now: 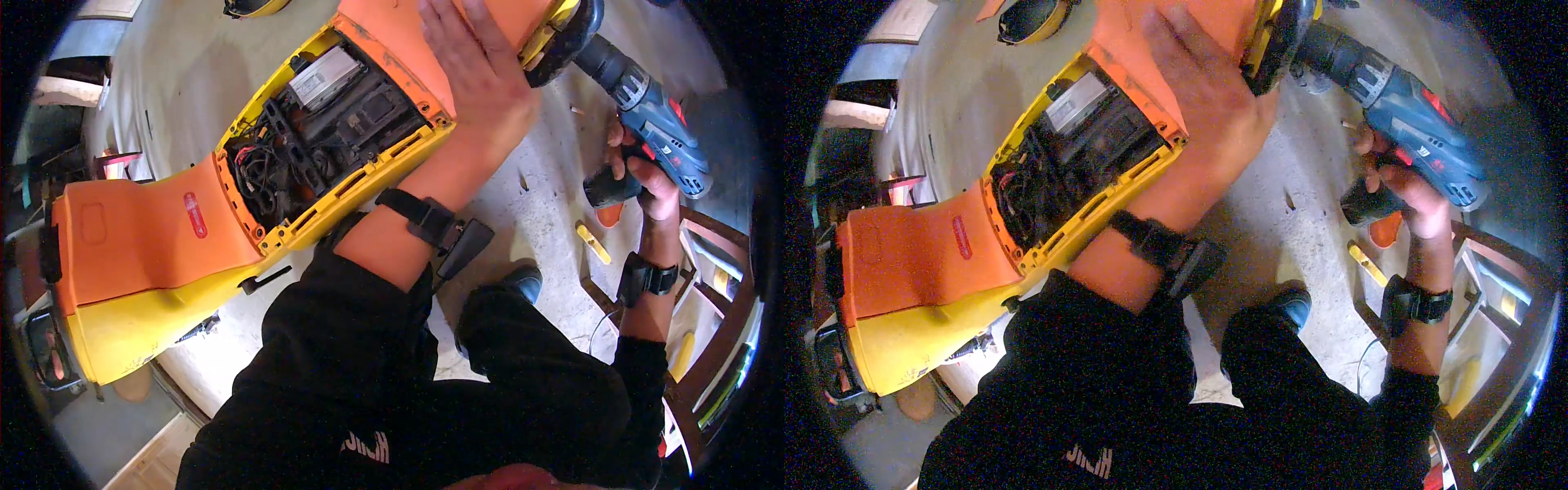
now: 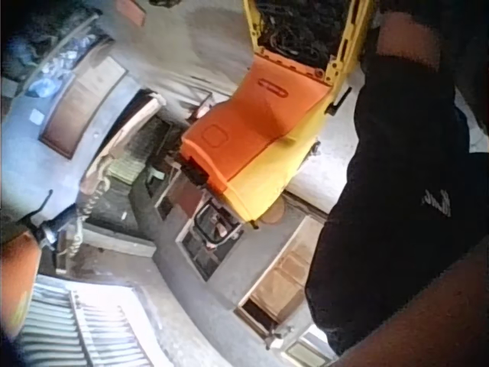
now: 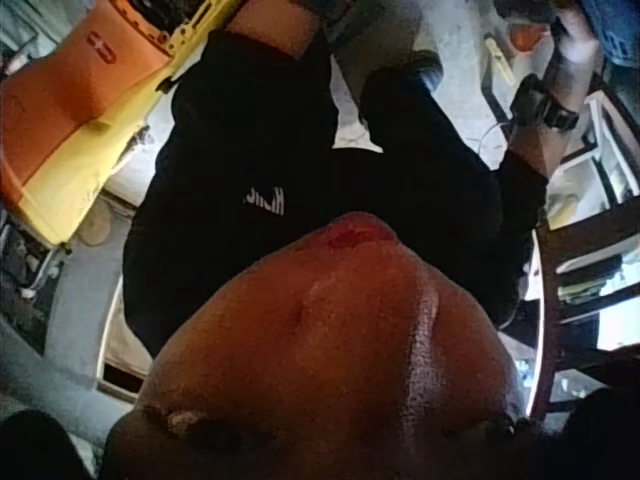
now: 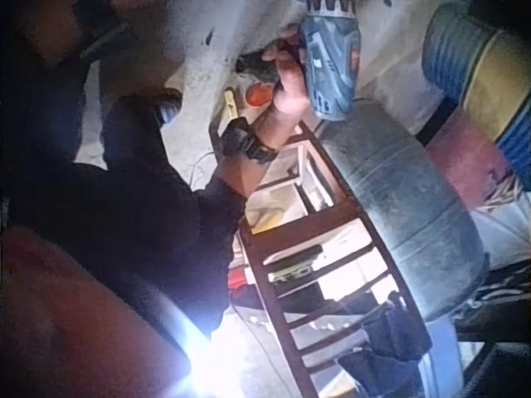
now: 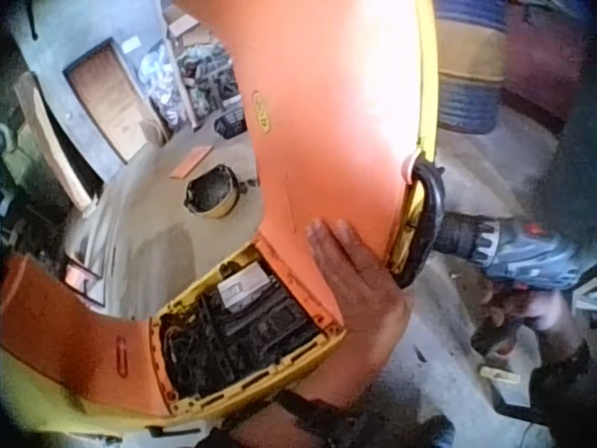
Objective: Repairing or assembling parts of a yellow electric scooter using an electric drill.
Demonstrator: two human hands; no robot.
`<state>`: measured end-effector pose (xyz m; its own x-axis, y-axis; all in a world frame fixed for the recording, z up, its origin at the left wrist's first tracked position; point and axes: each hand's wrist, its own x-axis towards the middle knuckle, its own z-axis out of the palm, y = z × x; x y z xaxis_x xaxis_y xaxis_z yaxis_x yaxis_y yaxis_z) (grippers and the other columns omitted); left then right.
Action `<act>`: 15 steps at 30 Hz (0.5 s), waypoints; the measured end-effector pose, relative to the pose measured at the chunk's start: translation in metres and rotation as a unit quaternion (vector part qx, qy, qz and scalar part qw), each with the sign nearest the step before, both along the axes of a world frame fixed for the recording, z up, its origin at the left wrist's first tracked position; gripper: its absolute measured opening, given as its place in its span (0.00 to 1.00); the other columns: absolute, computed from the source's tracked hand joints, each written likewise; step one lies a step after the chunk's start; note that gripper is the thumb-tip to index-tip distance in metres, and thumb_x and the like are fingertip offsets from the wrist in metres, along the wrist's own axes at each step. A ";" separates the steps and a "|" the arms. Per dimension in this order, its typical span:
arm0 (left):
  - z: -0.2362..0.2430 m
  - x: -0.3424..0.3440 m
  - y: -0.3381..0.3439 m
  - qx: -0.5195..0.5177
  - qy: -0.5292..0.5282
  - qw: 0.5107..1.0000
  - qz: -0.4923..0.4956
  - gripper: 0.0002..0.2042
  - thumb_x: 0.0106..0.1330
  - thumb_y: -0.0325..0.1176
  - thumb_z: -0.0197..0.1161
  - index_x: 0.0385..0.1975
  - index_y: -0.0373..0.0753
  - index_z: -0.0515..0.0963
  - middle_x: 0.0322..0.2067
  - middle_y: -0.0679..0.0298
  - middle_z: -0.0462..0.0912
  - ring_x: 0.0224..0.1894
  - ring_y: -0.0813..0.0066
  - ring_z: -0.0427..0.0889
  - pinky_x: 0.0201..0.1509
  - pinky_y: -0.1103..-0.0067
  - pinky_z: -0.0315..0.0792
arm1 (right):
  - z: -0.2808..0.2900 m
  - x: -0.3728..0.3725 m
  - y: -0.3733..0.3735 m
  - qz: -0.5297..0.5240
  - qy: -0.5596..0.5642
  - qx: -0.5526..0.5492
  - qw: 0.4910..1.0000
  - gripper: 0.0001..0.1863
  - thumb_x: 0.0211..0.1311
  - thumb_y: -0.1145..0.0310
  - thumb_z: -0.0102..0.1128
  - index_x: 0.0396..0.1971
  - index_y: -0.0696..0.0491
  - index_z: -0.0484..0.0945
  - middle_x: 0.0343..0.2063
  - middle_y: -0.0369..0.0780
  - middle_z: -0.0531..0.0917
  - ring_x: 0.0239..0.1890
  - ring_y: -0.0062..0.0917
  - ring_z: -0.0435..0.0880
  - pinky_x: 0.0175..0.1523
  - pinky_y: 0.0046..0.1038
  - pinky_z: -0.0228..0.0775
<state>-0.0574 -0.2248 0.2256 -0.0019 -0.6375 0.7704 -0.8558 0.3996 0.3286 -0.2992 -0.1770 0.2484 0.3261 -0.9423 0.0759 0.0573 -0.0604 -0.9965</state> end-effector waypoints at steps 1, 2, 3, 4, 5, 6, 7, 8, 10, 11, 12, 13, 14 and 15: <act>-0.005 0.001 -0.004 -0.025 0.016 1.000 -0.003 0.42 0.61 0.27 0.61 0.68 0.17 0.41 0.66 0.23 0.41 0.69 0.23 0.47 0.70 0.40 0.48 | 0.000 0.001 0.000 0.006 -0.008 0.005 1.000 0.26 0.47 0.61 0.64 0.47 0.60 0.75 0.38 0.40 0.80 0.26 0.21 0.76 0.33 0.25 0.67; -0.011 0.002 -0.007 -0.049 0.032 0.998 -0.006 0.46 0.60 0.31 0.66 0.69 0.19 0.40 0.67 0.25 0.40 0.69 0.24 0.46 0.69 0.38 0.47 | 0.001 0.005 0.001 0.004 -0.011 0.004 1.000 0.26 0.47 0.61 0.64 0.47 0.60 0.75 0.38 0.40 0.80 0.26 0.21 0.76 0.33 0.25 0.67; -0.017 0.004 -0.008 -0.051 0.029 0.998 -0.008 0.46 0.60 0.31 0.66 0.69 0.19 0.40 0.67 0.25 0.40 0.69 0.24 0.46 0.69 0.38 0.47 | 0.003 0.011 0.002 0.001 -0.011 0.006 1.000 0.25 0.48 0.62 0.63 0.45 0.60 0.75 0.38 0.40 0.79 0.25 0.20 0.75 0.32 0.23 0.67; -0.021 0.006 -0.008 -0.024 0.010 1.000 -0.007 0.52 0.56 0.36 0.69 0.68 0.18 0.36 0.67 0.22 0.37 0.70 0.22 0.40 0.71 0.42 0.43 | 0.006 0.017 0.004 -0.006 -0.011 0.009 1.000 0.24 0.48 0.62 0.62 0.44 0.59 0.74 0.37 0.40 0.78 0.24 0.19 0.74 0.32 0.21 0.67; -0.025 0.007 -0.008 0.003 -0.010 1.000 -0.005 0.59 0.52 0.42 0.73 0.68 0.17 0.31 0.66 0.20 0.33 0.70 0.20 0.34 0.73 0.45 0.39 | 0.007 0.020 0.005 -0.013 -0.020 0.008 1.000 0.22 0.47 0.63 0.62 0.42 0.59 0.75 0.35 0.39 0.78 0.24 0.19 0.74 0.32 0.22 0.67; -0.029 0.005 -0.008 0.003 -0.013 1.000 -0.011 0.59 0.52 0.42 0.73 0.68 0.17 0.31 0.66 0.20 0.33 0.70 0.20 0.34 0.73 0.45 0.39 | 0.007 0.018 0.006 -0.019 -0.023 0.008 1.000 0.22 0.47 0.63 0.62 0.42 0.59 0.75 0.35 0.39 0.78 0.24 0.19 0.74 0.32 0.22 0.67; -0.029 0.003 -0.007 0.013 0.002 1.000 -0.003 0.59 0.53 0.43 0.72 0.67 0.16 0.32 0.66 0.20 0.34 0.71 0.22 0.34 0.74 0.47 0.39 | 0.005 0.013 0.005 -0.018 0.005 0.008 1.000 0.21 0.47 0.63 0.61 0.41 0.59 0.75 0.34 0.39 0.78 0.24 0.19 0.74 0.32 0.22 0.67; -0.028 0.001 -0.006 0.022 0.016 1.000 0.006 0.58 0.53 0.43 0.72 0.67 0.16 0.32 0.66 0.20 0.34 0.71 0.23 0.35 0.74 0.48 0.39 | 0.006 0.011 0.006 -0.018 0.034 0.008 0.999 0.20 0.47 0.63 0.61 0.40 0.59 0.76 0.32 0.39 0.78 0.24 0.19 0.74 0.32 0.23 0.67; -0.028 0.000 -0.008 0.029 -0.003 0.999 0.013 0.58 0.53 0.44 0.72 0.67 0.15 0.32 0.66 0.21 0.35 0.71 0.24 0.35 0.74 0.48 0.38 | 0.011 0.009 0.007 -0.024 0.023 0.010 0.999 0.18 0.47 0.64 0.61 0.38 0.58 0.76 0.30 0.38 0.78 0.25 0.20 0.74 0.33 0.24 0.67; -0.029 0.000 -0.007 0.036 -0.018 0.999 0.029 0.59 0.53 0.45 0.71 0.67 0.15 0.32 0.67 0.21 0.35 0.71 0.25 0.35 0.74 0.48 0.37 | 0.010 0.008 0.004 -0.026 0.049 0.006 0.998 0.18 0.47 0.64 0.61 0.38 0.58 0.76 0.30 0.37 0.78 0.25 0.20 0.75 0.33 0.24 0.67; -0.030 0.003 -0.004 0.039 -0.023 0.999 0.019 0.59 0.53 0.45 0.71 0.67 0.15 0.32 0.67 0.21 0.35 0.71 0.25 0.35 0.74 0.48 0.37 | 0.007 0.008 0.004 -0.029 0.075 0.003 0.997 0.18 0.47 0.64 0.61 0.38 0.58 0.76 0.29 0.37 0.78 0.25 0.20 0.75 0.33 0.24 0.66; -0.029 0.003 -0.005 0.028 0.000 1.000 0.002 0.55 0.54 0.39 0.70 0.68 0.18 0.35 0.67 0.21 0.36 0.70 0.22 0.38 0.73 0.46 0.41 | 0.002 0.010 0.006 -0.027 0.009 0.017 0.999 0.18 0.48 0.64 0.61 0.38 0.58 0.75 0.33 0.39 0.79 0.25 0.20 0.75 0.33 0.24 0.67; -0.027 0.006 -0.007 0.014 0.018 1.000 -0.009 0.51 0.55 0.33 0.69 0.69 0.21 0.37 0.67 0.21 0.36 0.70 0.19 0.40 0.71 0.43 0.45 | 0.004 0.016 0.007 -0.035 0.005 0.016 0.999 0.18 0.48 0.64 0.61 0.38 0.58 0.75 0.33 0.39 0.79 0.25 0.20 0.75 0.33 0.24 0.67; -0.027 0.007 -0.010 -0.016 0.022 1.000 -0.010 0.54 0.50 0.31 0.72 0.68 0.18 0.36 0.66 0.21 0.36 0.70 0.20 0.39 0.72 0.45 0.44 | 0.006 0.022 0.008 -0.032 -0.018 0.017 0.999 0.18 0.48 0.64 0.62 0.38 0.58 0.75 0.35 0.40 0.79 0.25 0.21 0.75 0.33 0.24 0.67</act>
